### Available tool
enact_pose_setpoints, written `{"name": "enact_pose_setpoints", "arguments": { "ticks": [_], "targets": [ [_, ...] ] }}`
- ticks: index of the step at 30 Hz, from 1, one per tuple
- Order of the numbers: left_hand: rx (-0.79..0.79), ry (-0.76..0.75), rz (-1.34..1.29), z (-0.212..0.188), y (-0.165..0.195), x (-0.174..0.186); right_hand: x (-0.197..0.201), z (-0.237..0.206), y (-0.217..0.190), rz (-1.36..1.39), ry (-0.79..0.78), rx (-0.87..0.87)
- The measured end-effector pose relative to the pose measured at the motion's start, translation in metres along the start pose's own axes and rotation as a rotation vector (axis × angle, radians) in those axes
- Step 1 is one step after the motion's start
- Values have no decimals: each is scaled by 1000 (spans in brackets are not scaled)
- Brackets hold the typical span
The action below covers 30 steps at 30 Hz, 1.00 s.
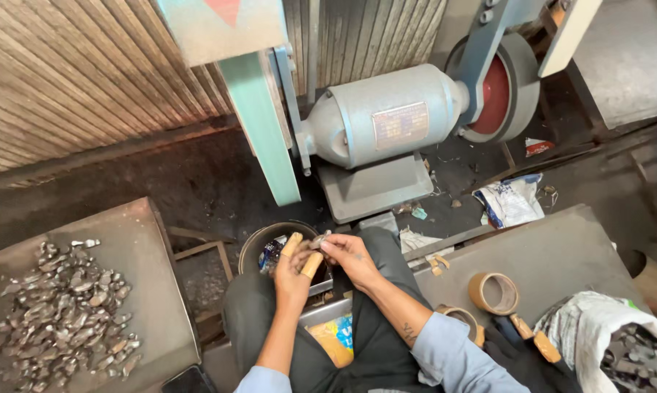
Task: The person sits at a bench grinder and sharpens small metal tool parts one at a time. They pick a part from a tray, hold it against the spinning grinding wheel producing sparks, then place the ground part into a bowl, repeating the cycle.
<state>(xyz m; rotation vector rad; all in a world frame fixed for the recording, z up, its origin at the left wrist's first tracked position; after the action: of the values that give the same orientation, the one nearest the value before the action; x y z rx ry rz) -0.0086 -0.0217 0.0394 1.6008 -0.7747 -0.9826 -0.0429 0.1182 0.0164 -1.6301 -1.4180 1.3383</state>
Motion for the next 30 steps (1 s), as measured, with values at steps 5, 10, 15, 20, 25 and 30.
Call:
{"name": "enact_pose_setpoints", "arguments": {
  "ticks": [5, 10, 15, 20, 25, 30],
  "targets": [
    [320, 44, 25, 29, -51, 10, -10, 23, 1, 22, 64, -52],
    [368, 15, -95, 68, -58, -6, -21, 69, -2, 76, 95, -88],
    [354, 60, -136, 92, -75, -11, -29, 92, -10, 92, 92, -24],
    [320, 94, -123, 98, -87, -9, -31, 96, -5, 115, 80, -39],
    [274, 147, -57, 96, -63, -13, -15, 97, 2, -26, 204, -46],
    [-267, 90, 410, 79, 34, 55, -29, 53, -20, -703, -21, 335]
  ]
}}
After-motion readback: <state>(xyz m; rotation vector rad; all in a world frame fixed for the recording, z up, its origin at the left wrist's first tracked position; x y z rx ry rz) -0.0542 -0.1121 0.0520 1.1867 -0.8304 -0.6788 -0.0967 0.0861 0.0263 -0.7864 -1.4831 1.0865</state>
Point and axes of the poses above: each hand's wrist, its own z-axis towards the middle knuckle, its own x-axis out of the back of the hand, y = z × x, the point moved 10 cm from there along z, towards the middle knuckle, and after that the axes turned 13 degrees about y, right-handed, at the moved point
